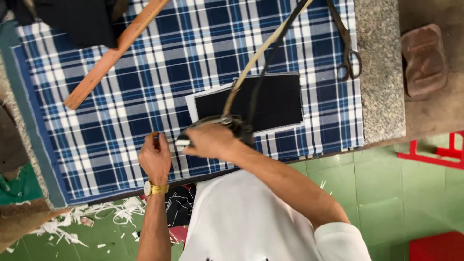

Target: The person irons a white paper pattern, places a black fabric piece on top, and trims the fabric with shears along the pattern edges. After cutting, the person removes the pattern and scrap pieces, then irons the trimmed fabric piece and sets it aside.

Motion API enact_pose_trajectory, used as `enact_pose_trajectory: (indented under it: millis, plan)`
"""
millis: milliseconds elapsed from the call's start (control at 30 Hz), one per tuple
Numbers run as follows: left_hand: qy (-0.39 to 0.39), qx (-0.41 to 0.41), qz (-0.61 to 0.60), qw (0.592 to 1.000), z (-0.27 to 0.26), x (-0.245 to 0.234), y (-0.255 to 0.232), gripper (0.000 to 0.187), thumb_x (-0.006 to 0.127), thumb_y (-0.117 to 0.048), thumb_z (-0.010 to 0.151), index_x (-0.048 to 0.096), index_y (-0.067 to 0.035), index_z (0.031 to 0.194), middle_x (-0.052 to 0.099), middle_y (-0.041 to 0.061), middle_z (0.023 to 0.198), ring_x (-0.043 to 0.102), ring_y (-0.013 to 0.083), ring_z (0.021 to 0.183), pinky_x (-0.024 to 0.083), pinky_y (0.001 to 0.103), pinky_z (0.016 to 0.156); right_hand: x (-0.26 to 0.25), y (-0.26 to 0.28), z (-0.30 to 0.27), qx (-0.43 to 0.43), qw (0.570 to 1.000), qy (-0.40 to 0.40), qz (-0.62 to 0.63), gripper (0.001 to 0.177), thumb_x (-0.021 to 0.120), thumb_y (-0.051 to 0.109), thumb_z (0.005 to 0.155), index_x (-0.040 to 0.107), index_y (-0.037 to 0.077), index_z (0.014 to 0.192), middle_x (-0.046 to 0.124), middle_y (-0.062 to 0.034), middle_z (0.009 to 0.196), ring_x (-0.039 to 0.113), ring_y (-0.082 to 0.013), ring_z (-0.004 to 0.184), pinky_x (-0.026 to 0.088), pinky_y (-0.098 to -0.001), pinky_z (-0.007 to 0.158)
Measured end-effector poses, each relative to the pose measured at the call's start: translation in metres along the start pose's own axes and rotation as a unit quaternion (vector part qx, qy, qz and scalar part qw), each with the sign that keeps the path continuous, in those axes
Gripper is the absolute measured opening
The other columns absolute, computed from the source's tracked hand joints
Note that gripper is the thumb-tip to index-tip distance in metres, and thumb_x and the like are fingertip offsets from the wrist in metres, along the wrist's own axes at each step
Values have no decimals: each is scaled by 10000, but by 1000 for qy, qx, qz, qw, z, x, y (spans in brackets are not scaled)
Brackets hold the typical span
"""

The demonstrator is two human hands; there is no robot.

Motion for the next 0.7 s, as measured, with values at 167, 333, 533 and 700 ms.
enact_pose_trajectory:
  millis: [167,333,533,700]
  plan:
    - [24,1,-14,1000,-2,8,2,185,651,-225,1092,725,-58,1116,732,154,767,714,364,715,535,428,597,25,2,8,-22,1000,-15,4,542,567,513,924,683,51,1182,752,-201,914,751,-408,904,597,-529,780]
    - [40,3,7,999,-6,15,-15,195,657,-248,1093,734,-69,1091,732,135,748,713,374,715,533,452,608,-12,3,-4,12,998,-46,32,433,550,371,972,656,1,1168,742,-271,905,752,-449,882,597,-585,776]
    - [72,-5,48,996,-21,31,-48,271,662,-298,1040,731,-43,1098,749,156,786,716,399,730,535,518,623,-65,-41,-26,123,983,-126,44,450,545,369,992,630,-2,1232,742,-282,961,738,-471,949,583,-613,818]
    - [62,16,121,991,-35,42,-74,401,680,-429,1019,722,-59,1169,702,95,899,719,311,843,583,423,683,-104,-93,-77,237,952,-187,50,526,582,431,969,633,-1,1265,734,-292,1047,710,-482,1030,569,-603,861]
Point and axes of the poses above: each hand's wrist, its own z-axis towards the middle knuckle, its own x-axis out of the palm, y = z × x, the point moved 2 cm from there along z, towards the middle knuckle
